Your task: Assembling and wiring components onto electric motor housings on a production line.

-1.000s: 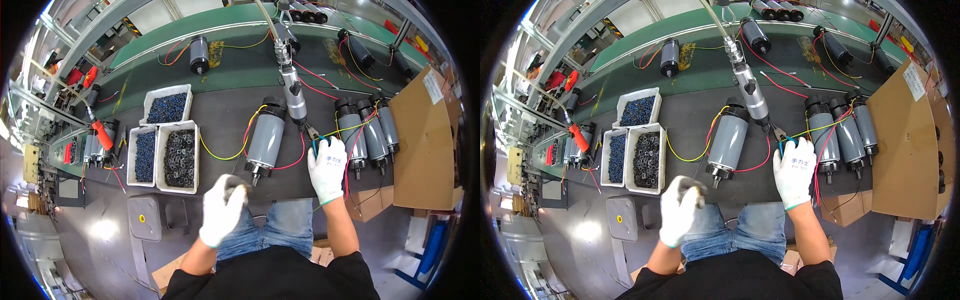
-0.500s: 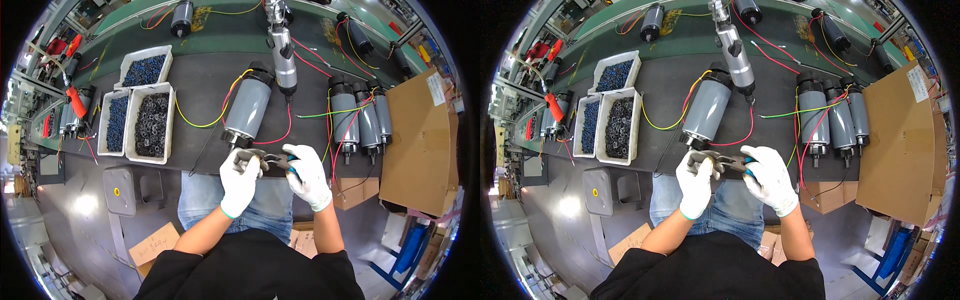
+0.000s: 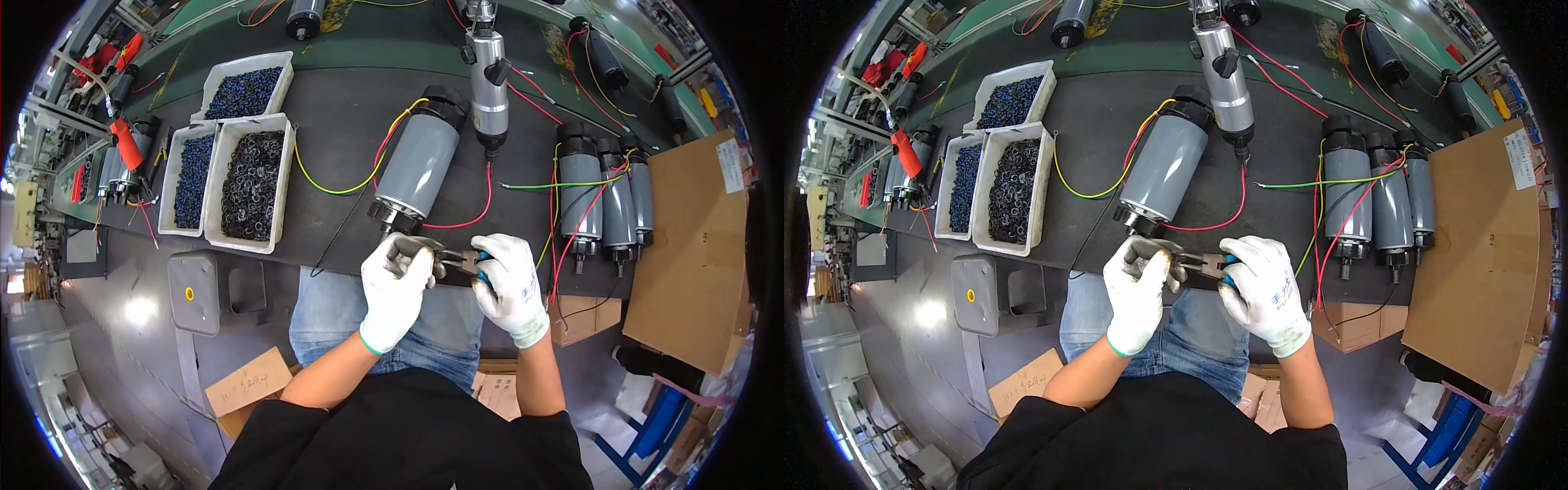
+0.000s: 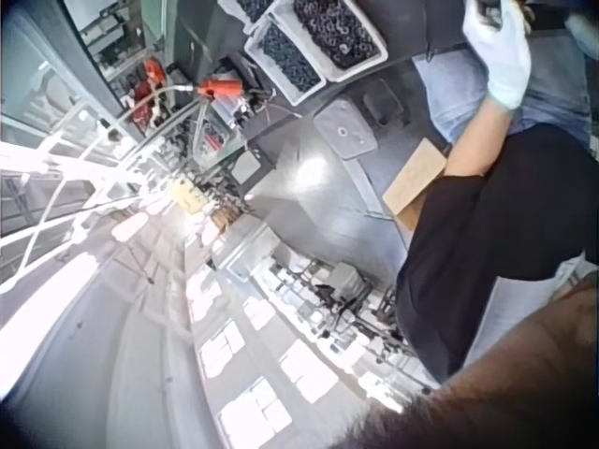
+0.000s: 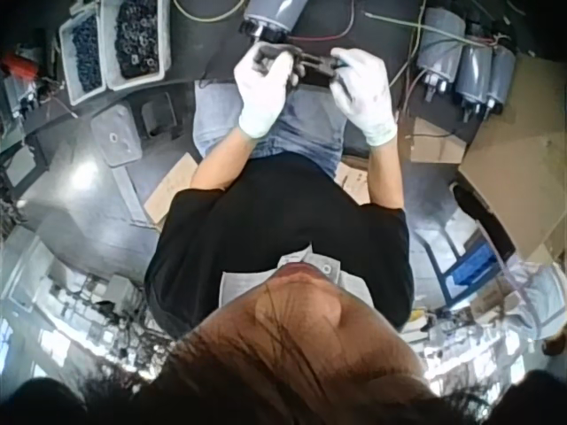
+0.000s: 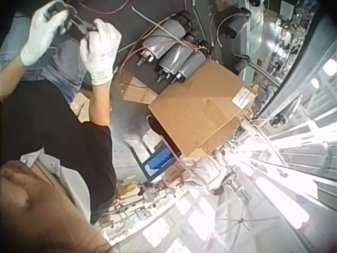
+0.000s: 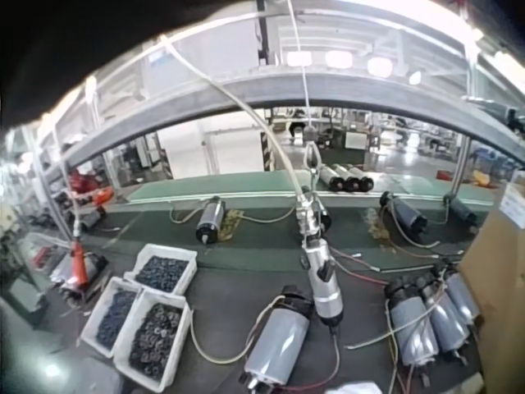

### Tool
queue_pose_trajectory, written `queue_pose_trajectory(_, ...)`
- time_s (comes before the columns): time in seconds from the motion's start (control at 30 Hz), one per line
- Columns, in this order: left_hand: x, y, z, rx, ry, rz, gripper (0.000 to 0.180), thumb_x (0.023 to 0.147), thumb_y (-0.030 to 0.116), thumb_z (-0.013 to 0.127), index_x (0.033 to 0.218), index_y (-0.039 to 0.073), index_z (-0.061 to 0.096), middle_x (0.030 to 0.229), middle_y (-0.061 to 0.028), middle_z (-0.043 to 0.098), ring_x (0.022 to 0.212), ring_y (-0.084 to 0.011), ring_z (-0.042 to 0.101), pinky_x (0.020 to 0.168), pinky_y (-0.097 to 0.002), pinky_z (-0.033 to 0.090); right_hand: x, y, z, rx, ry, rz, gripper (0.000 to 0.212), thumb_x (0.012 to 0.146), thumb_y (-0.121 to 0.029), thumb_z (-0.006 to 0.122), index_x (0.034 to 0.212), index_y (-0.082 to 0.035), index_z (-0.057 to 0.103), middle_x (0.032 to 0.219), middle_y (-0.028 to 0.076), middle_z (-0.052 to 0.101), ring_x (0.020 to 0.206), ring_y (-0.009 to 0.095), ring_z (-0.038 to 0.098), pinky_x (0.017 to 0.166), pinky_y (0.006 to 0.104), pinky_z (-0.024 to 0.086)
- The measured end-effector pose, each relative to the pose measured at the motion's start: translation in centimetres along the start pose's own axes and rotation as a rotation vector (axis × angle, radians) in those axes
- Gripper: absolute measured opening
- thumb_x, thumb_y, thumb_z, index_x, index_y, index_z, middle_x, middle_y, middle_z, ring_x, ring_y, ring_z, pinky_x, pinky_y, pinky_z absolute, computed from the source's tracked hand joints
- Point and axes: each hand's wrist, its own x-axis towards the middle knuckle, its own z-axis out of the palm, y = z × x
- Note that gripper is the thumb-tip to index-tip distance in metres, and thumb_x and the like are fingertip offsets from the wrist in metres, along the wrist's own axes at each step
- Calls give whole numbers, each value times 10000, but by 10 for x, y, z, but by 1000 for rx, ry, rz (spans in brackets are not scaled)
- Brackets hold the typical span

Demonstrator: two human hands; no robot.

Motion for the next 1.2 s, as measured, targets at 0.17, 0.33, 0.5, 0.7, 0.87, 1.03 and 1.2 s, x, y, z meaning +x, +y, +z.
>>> queue_pose_trajectory(0.17, 1, 5, -3, 63, -31, -9, 110, 1003, 76, 657, 1001, -33, 673, 768, -92, 724, 600, -78, 625, 571, -225, 497, 6, -2, 1, -83, -2, -6, 271, 697, -124, 805, 861, -36, 608, 1306, 173, 657, 1190, 377, 619, 1053, 533, 466)
queue_pose_trajectory(0.33, 0, 13, -5, 119, -23, -59, 70, 1009, 49, 661, 987, -15, 678, 780, -70, 730, 618, -45, 593, 570, -213, 461, 7, -8, 5, -182, -9, 32, 292, 681, -128, 817, 860, -31, 608, 1332, 178, 642, 1223, 377, 601, 1089, 549, 450)
queue_pose_trajectory(0.5, 0, 22, -8, 92, -87, -118, 141, 1003, 103, 678, 1002, -38, 676, 782, -94, 736, 606, -67, 624, 593, -224, 500, 6, -9, 7, -191, 15, 42, 340, 619, -106, 831, 846, -32, 589, 1293, 176, 644, 1187, 391, 606, 1044, 548, 462)
queue_pose_trajectory(0.7, 11, 72, -17, 728, -356, -67, 244, 968, 139, 743, 1099, -58, 686, 840, -98, 740, 643, -156, 668, 657, -297, 559, -12, 2, 9, -187, 21, 39, 399, 605, -186, 878, 858, -53, 599, 1176, 127, 648, 1090, 350, 624, 959, 526, 481)
queue_pose_trajectory(0.87, 79, 87, 21, 1556, -11, 820, 807, 863, 510, 803, 1424, -16, 562, 1083, -181, 717, 966, -299, 723, 814, -394, 598, -10, -8, 16, -141, 180, 24, 372, 586, -111, 850, 842, -44, 588, 1099, 137, 672, 1016, 363, 645, 909, 496, 491)
queue_pose_trajectory(1.03, 149, 93, 63, 1655, -272, 125, 1060, 816, 499, 810, 1615, -5, 329, 1321, -234, 667, 1190, -376, 686, 940, -417, 588, -2, -9, 9, -196, 245, 19, 343, 655, -145, 862, 878, -46, 620, 1062, 130, 673, 983, 348, 658, 889, 481, 506)
queue_pose_trajectory(1.2, 164, 105, -13, 1198, -270, 266, 1078, 780, 366, 843, 1631, -5, 294, 1435, -266, 599, 1282, -348, 644, 1036, -397, 546, -7, -4, 12, -7, 338, 165, 287, 752, -141, 840, 953, -29, 668, 1046, 148, 675, 958, 360, 664, 858, 468, 530)
